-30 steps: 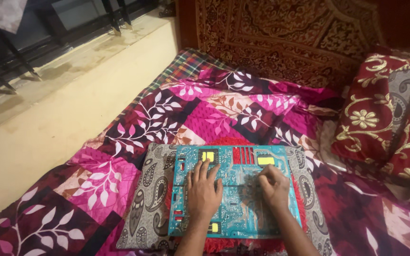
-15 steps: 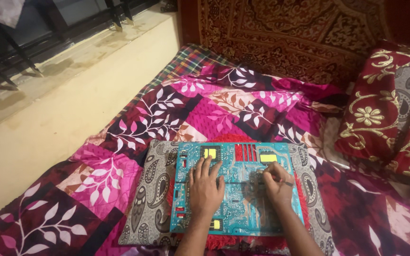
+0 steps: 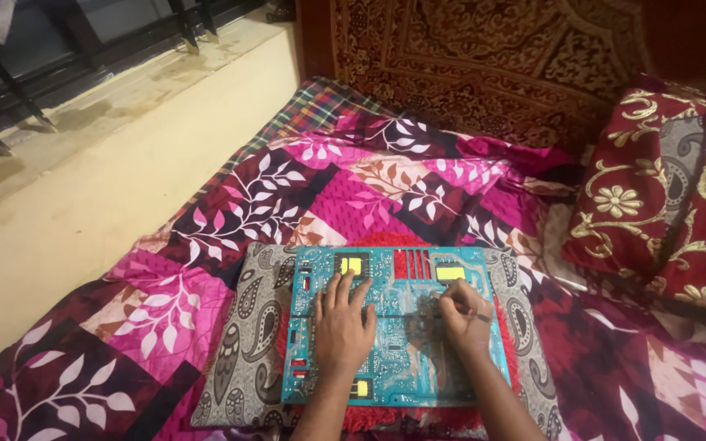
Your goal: The person sits on a bed with a green circuit board resting on a pillow on their lap. They hold the board steady with one hand while using a pen-shaped tool with the other hand to work on components across the board's surface throughout the episode.
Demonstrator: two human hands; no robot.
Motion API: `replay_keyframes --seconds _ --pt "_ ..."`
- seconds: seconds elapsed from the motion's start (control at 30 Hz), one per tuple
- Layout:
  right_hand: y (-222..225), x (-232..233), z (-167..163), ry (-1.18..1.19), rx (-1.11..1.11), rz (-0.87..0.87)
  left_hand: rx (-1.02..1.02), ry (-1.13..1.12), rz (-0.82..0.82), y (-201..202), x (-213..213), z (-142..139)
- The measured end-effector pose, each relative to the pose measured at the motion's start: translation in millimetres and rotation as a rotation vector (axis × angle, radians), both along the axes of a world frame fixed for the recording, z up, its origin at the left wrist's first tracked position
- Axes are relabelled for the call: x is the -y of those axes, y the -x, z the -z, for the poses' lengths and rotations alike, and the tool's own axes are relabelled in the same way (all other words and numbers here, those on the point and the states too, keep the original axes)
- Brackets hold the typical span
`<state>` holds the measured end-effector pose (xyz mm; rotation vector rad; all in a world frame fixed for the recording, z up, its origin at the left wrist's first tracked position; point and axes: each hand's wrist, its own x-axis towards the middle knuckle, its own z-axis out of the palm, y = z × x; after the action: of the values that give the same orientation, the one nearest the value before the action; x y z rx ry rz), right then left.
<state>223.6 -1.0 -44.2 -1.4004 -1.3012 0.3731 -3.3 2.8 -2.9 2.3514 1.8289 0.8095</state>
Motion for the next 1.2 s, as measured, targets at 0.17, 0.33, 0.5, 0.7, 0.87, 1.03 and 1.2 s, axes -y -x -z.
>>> replay_keyframes --seconds 0.17,0.33,0.5,0.7,0.87,1.03,1.2 --pt "2.2 -0.4 -4.4 -0.014 -0.016 -0.05 -0.019 0.02 -0.006 0.2 -1.3 1.5" --pt "2.4 1.9 -8.0 -0.011 -0.013 -0.049 -0.024 0.045 -0.012 0.3 -2.8 1.8" --pt "2.3 1.5 -5.4 0.048 -0.058 -0.019 -0.015 0.025 -0.008 0.5 -0.9 2.0" --pt "2.6 1.1 -1.1 -0.003 -0.029 -0.049 0.001 -0.002 -0.001 1.2 -0.6 2.5" --pt "2.2 1.1 -2.3 0.003 -0.082 -0.049 -0.002 0.016 -0.003 0.7 -1.8 3.6" --pt "4.5 1.9 -3.6 -0.022 -0.073 -0.074 -0.003 0.032 -0.007 0.4 -2.0 2.9" --pt "1.2 2.2 -2.4 -0.024 -0.041 -0.033 -0.012 0.045 -0.008 1.0 -1.1 3.7"
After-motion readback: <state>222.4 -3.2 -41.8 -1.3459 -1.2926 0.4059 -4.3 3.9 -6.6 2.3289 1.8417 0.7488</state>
